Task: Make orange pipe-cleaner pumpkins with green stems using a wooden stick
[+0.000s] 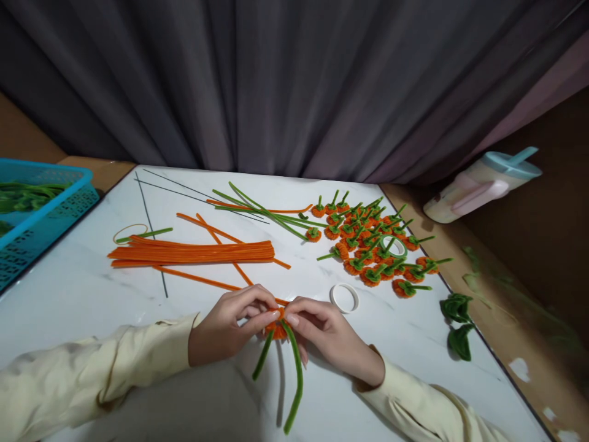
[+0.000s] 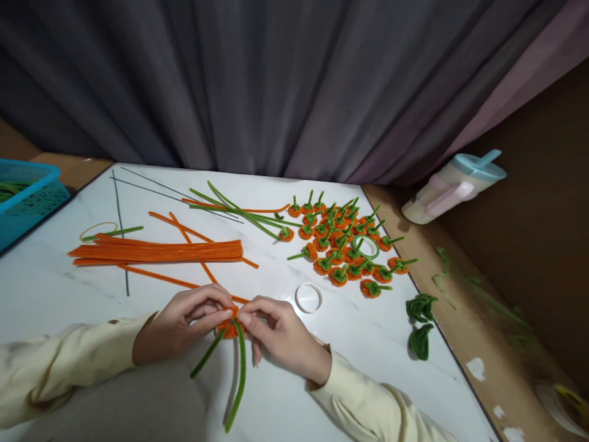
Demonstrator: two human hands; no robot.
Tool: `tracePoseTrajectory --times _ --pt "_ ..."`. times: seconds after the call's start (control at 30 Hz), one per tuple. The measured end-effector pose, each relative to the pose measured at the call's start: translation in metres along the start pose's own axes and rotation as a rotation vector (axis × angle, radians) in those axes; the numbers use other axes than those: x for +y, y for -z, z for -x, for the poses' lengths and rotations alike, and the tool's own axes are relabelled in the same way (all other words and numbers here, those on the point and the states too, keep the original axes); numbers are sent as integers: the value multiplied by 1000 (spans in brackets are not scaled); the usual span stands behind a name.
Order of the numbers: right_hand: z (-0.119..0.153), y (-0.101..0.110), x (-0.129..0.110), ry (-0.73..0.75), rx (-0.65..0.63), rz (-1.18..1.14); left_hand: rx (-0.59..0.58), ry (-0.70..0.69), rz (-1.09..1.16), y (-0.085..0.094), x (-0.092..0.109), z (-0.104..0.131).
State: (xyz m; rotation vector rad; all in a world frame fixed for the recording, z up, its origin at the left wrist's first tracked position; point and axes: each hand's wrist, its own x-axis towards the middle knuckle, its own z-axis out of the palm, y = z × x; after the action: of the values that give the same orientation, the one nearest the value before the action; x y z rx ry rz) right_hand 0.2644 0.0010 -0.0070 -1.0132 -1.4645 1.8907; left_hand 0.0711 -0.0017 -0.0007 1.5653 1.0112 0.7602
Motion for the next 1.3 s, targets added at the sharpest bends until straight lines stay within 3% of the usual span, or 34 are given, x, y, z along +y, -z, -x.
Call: tracePoseTrajectory --times 0.1,0.33,0.5,0.63,0.8,0.9,1.1,1.3 --pt "0 1 0 13 -2 0 0 -25 5 0 0 0" --pt "0 2 -3 -6 -13 -30 46 -360 -211 0 -5 3" --pt "-2 1 -3 -27 14 -23 60 -377 -268 -2 -8 2" --pt "-3 0 -2 -15 34 -59 124 -294 -238 -4 -10 -1" --pt "0 -3 -1 46 219 64 173 -213 -179 -4 -11 -2" --pt "1 -4 -1 22 256 62 185 -247 -190 -5 -11 0" --pt "-1 -4 1 -10 213 -147 182 -357 -219 -6 -11 0" --pt "0 -5 1 -22 206 -142 182 -448 -275 -7 -10 1"
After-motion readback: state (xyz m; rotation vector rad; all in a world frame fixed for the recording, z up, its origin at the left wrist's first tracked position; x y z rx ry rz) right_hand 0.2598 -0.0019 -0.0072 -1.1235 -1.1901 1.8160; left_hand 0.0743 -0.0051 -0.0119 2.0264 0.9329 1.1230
